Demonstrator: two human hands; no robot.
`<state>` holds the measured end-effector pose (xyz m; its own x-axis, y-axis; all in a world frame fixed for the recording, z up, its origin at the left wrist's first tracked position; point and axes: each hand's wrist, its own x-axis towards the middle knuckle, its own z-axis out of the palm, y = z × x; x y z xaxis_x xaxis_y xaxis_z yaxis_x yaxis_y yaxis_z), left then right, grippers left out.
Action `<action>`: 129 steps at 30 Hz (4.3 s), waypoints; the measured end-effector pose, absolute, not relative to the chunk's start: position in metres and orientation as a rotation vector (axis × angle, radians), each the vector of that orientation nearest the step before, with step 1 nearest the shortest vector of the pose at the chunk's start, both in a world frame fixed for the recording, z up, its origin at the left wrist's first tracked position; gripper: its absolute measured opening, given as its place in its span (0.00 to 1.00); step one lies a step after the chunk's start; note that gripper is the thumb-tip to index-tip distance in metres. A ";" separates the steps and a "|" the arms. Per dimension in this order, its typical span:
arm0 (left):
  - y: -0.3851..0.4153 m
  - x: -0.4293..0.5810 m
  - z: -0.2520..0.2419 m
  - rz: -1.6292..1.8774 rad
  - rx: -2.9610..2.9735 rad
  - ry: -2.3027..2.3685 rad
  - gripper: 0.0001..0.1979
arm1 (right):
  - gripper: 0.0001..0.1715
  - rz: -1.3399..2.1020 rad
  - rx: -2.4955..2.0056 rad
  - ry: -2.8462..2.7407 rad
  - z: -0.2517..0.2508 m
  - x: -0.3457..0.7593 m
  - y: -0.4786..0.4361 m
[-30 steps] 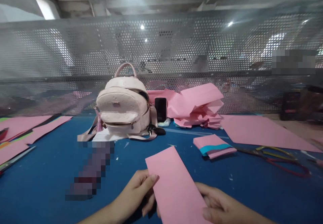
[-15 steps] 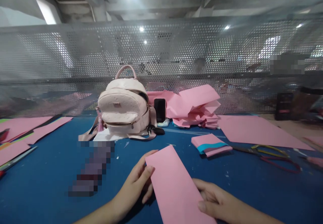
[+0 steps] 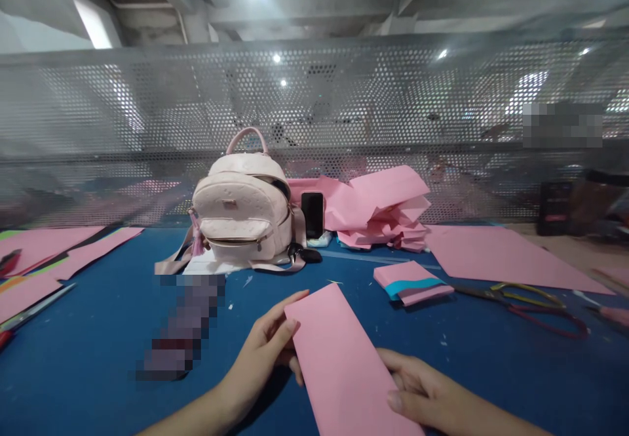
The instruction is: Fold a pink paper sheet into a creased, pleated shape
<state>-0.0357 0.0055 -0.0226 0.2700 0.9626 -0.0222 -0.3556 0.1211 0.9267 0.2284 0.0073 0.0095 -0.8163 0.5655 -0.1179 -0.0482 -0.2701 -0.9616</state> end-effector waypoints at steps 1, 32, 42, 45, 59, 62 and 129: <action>0.006 -0.036 -0.022 1.121 0.985 0.778 0.33 | 0.35 2.124 -0.649 -1.604 0.009 0.229 0.007; 0.005 -0.035 -0.016 1.110 0.997 0.759 0.34 | 0.39 2.032 -0.721 -1.626 -0.001 0.226 0.008; 0.005 -0.032 -0.023 0.908 1.114 0.703 0.21 | 0.44 1.943 -0.868 -1.670 0.003 0.229 0.005; 0.005 -0.033 -0.023 0.900 1.121 0.704 0.20 | 0.41 1.929 -1.044 -1.641 0.002 0.233 0.004; 0.006 -0.034 -0.022 0.903 1.105 0.690 0.20 | 0.47 1.940 -1.052 -1.719 0.007 0.231 0.007; 0.005 -0.034 -0.023 0.904 1.098 0.688 0.20 | 0.49 1.941 -1.064 -1.724 0.002 0.232 0.009; 0.005 -0.015 0.038 0.337 2.155 0.703 0.15 | 0.21 0.206 -0.576 -2.803 0.061 0.228 -0.036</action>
